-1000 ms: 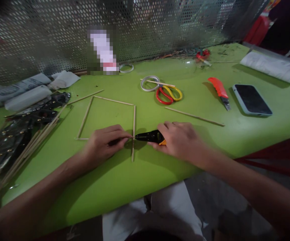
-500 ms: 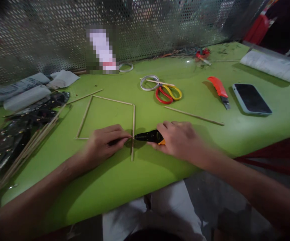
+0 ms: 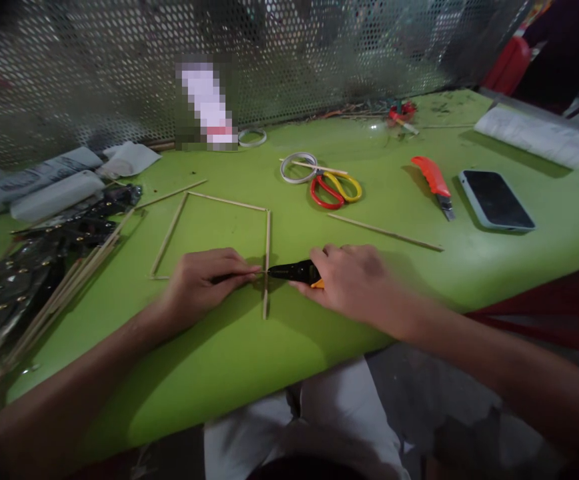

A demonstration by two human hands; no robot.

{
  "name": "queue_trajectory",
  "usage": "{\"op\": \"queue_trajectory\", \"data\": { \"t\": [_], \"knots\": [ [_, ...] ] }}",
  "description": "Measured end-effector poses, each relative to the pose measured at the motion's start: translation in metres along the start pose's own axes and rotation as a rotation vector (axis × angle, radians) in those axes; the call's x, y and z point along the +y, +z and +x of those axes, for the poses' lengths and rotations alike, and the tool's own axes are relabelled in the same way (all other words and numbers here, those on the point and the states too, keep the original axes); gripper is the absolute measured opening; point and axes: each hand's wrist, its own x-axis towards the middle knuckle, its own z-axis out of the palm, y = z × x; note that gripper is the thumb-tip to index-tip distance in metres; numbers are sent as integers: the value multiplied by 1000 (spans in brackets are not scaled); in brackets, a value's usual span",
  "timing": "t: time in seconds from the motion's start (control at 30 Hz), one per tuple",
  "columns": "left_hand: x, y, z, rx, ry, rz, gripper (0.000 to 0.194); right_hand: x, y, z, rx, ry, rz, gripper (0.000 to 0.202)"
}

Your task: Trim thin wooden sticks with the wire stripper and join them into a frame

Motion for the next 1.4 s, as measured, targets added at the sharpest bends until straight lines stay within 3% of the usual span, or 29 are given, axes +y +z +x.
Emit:
{"op": "queue_trajectory", "data": {
  "t": [0.13,0.47,0.67,0.87,1.1,1.4],
  "knots": [
    [3,-2,1,4,-86,-32,6,-1,3,-2,27,-38,-44,48],
    [3,-1,2,-49,-117,-49,6,0,7,-3,75,-36,-60,48],
    [3,4,-1,-76,31,1,19,-1,6,-1,72,-44,-15,47],
    [7,5,-1,-2,133,86,12,2,3,0,24,-23,112,47],
    [19,2,0,132,169,2,14,4,-6,-5,-52,32,313,50],
    [33,-3,2,241,149,-61,10,8,-25,-9,-181,-44,691,39]
  ]
}}
